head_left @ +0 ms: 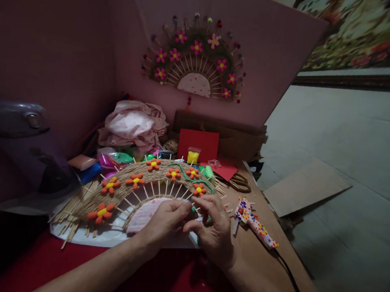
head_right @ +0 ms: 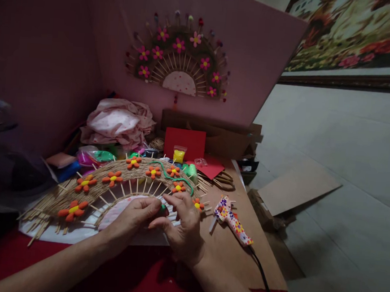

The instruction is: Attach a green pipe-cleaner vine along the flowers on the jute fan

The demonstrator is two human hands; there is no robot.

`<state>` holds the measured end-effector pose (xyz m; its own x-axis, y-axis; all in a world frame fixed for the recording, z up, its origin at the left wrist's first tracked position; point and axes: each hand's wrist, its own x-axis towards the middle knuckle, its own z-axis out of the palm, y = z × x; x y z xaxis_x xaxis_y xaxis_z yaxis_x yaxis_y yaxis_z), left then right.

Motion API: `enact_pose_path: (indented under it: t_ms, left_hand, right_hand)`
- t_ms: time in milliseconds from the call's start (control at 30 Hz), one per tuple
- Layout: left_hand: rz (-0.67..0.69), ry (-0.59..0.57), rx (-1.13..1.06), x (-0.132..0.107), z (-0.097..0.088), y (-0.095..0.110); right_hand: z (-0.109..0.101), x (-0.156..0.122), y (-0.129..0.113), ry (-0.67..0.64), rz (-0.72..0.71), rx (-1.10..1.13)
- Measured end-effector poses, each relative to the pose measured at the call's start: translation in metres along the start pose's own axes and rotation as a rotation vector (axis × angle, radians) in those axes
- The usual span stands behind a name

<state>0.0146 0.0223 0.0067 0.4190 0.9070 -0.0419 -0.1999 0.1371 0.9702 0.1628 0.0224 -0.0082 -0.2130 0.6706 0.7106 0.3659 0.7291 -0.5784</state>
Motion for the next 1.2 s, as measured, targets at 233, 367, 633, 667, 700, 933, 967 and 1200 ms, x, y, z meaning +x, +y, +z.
enact_pose_path:
  t_ms: [233, 367, 633, 667, 700, 933, 967, 1200]
  left_hand:
    - [-0.044, 0.022, -0.003, 0.0008, -0.0023, 0.0006]
    - [-0.044, 0.053, -0.029, -0.0013, -0.0031, 0.004]
    - [-0.02, 0.043, -0.072, -0.0004, -0.0074, 0.0034]
    - [-0.017, 0.05, -0.089, -0.0005, -0.0075, 0.0037]
    - [-0.024, 0.056, -0.106, -0.0006, -0.0074, 0.004]
    - [-0.024, 0.105, -0.059, -0.0012, -0.006, 0.0058]
    - [-0.022, 0.111, -0.073, -0.0013, -0.006, 0.006]
    - [-0.041, 0.1, -0.078, -0.0008, -0.0063, 0.0061]
  right_hand:
    - [-0.0033, 0.0037, -0.0021, -0.008, -0.089, -0.045]
    - [-0.0033, 0.0038, -0.0009, -0.024, -0.075, -0.04]
    - [-0.0028, 0.0029, -0.0037, -0.017, -0.089, 0.024]
    - [-0.0027, 0.003, -0.0039, -0.026, -0.084, 0.024]
    - [-0.0025, 0.0032, -0.0038, -0.028, -0.081, 0.026]
    - [-0.0011, 0.0031, 0.0008, -0.012, -0.063, 0.03]
    - [-0.0009, 0.0031, 0.0012, -0.012, -0.06, 0.025]
    - [0.0003, 0.0043, -0.0003, 0.006, -0.048, 0.055]
